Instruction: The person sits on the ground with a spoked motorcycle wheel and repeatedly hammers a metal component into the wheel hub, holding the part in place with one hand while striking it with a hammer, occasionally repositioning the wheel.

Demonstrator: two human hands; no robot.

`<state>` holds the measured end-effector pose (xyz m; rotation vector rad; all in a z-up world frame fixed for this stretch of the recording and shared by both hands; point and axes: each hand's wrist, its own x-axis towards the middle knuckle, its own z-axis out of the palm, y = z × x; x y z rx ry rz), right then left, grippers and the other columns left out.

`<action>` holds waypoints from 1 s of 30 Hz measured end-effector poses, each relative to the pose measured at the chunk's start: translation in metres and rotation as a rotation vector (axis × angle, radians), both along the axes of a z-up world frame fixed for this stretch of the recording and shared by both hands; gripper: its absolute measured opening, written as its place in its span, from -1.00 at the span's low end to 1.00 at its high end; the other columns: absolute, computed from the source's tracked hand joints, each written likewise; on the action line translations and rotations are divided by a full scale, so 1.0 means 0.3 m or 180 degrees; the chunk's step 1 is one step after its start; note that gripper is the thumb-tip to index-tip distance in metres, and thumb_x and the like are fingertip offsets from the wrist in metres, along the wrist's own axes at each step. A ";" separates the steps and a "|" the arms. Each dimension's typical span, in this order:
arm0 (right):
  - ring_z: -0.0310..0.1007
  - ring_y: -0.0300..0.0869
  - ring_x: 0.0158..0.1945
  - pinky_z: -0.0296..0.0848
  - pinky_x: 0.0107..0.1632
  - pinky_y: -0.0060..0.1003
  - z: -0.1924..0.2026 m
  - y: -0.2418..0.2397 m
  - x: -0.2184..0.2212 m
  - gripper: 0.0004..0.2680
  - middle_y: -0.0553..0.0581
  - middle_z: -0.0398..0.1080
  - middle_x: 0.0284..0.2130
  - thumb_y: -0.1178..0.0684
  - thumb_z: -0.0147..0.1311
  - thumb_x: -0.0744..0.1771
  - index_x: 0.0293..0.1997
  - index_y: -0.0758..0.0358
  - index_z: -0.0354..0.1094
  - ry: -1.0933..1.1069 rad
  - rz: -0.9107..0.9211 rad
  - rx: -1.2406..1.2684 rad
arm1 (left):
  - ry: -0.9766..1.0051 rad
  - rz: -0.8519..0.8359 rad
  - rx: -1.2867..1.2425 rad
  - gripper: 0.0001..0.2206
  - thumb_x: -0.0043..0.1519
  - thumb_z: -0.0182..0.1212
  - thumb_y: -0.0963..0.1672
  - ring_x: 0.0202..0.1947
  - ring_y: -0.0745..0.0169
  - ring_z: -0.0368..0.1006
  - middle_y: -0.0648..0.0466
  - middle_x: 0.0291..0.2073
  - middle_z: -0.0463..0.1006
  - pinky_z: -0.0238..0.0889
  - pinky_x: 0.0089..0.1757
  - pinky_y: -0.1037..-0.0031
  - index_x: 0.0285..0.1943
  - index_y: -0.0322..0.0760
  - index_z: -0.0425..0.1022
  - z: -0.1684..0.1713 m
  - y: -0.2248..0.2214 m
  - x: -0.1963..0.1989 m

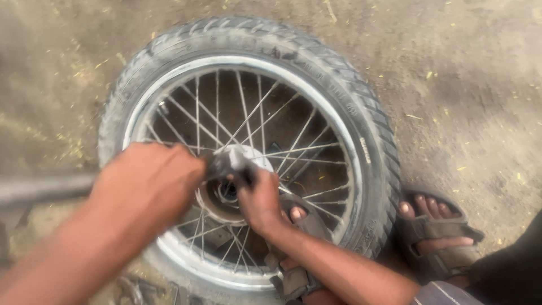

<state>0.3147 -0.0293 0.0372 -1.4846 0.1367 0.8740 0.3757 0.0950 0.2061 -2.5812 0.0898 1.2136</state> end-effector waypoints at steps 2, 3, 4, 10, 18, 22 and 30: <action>0.66 -0.17 -0.27 0.53 -0.17 -0.23 -0.008 0.006 -0.024 -0.88 0.25 0.61 -0.35 0.19 0.10 0.33 -0.14 0.34 0.54 0.0147 0.0032 -0.0112 | 0.0642 -0.0024 0.0183 -0.83 0.27 0.17 -0.07 -0.49 0.24 0.56 0.08 -0.46 0.61 0.45 -0.48 0.40 -0.04 -0.15 0.54 0.033 -0.009 0.019; 0.65 -0.15 -0.25 0.52 -0.15 -0.22 -0.029 0.010 -0.013 -0.86 0.27 0.60 -0.30 0.20 0.14 0.31 -0.10 0.36 0.52 -0.0231 -0.0149 -0.0095 | 0.0817 0.0242 0.0333 -0.78 0.31 0.12 -0.03 -0.50 0.26 0.56 0.08 -0.46 0.60 0.45 -0.48 0.42 0.07 -0.11 0.49 0.039 -0.019 0.046; 0.63 -0.12 -0.22 0.51 -0.13 -0.22 -0.053 0.015 -0.002 -0.83 0.29 0.58 -0.26 0.21 0.18 0.28 -0.06 0.38 0.50 -0.0612 -0.0324 -0.0077 | 0.0989 0.0512 0.0482 -0.72 0.36 0.08 0.01 -0.51 0.28 0.57 0.08 -0.46 0.59 0.45 -0.49 0.44 0.17 -0.07 0.43 0.044 -0.028 0.071; 0.62 -0.12 -0.37 0.49 -0.23 -0.22 0.020 -0.003 0.017 -0.89 0.30 0.58 -0.36 0.20 0.12 0.32 -0.12 0.33 0.51 -0.0189 -0.0039 0.0021 | -0.0845 0.0506 -0.0250 -0.61 0.35 0.08 0.02 -0.67 0.18 0.46 0.00 -0.49 0.59 0.34 -0.65 0.36 0.35 -0.03 0.47 0.023 -0.032 0.026; 0.62 -0.17 -0.33 0.50 -0.21 -0.24 0.017 -0.001 0.012 -0.90 0.30 0.58 -0.35 0.22 0.14 0.31 -0.15 0.37 0.50 -0.0238 -0.0026 0.0050 | 0.0513 0.0499 0.0503 -0.71 0.43 0.03 -0.01 -0.67 0.20 0.46 0.00 -0.54 0.55 0.35 -0.60 0.40 0.09 -0.19 0.58 0.060 -0.080 0.179; 0.64 -0.20 -0.28 0.51 -0.21 -0.24 0.005 -0.007 0.010 -0.89 0.29 0.59 -0.33 0.23 0.12 0.31 -0.12 0.37 0.49 -0.0119 -0.0100 0.0116 | -0.0362 0.0751 0.0003 -0.61 0.43 0.01 0.03 -0.69 0.20 0.40 0.03 -0.58 0.52 0.30 -0.62 0.37 0.42 0.01 0.37 0.071 -0.105 0.168; 0.60 -0.19 -0.33 0.49 -0.22 -0.23 0.003 -0.004 0.021 -0.89 0.28 0.58 -0.34 0.23 0.11 0.32 -0.12 0.37 0.48 -0.0162 -0.0130 0.0054 | 0.0017 0.1177 0.0111 -0.58 0.40 0.02 0.00 -0.70 0.20 0.47 0.01 -0.53 0.57 0.39 -0.58 0.35 0.46 0.05 0.33 0.023 -0.074 0.085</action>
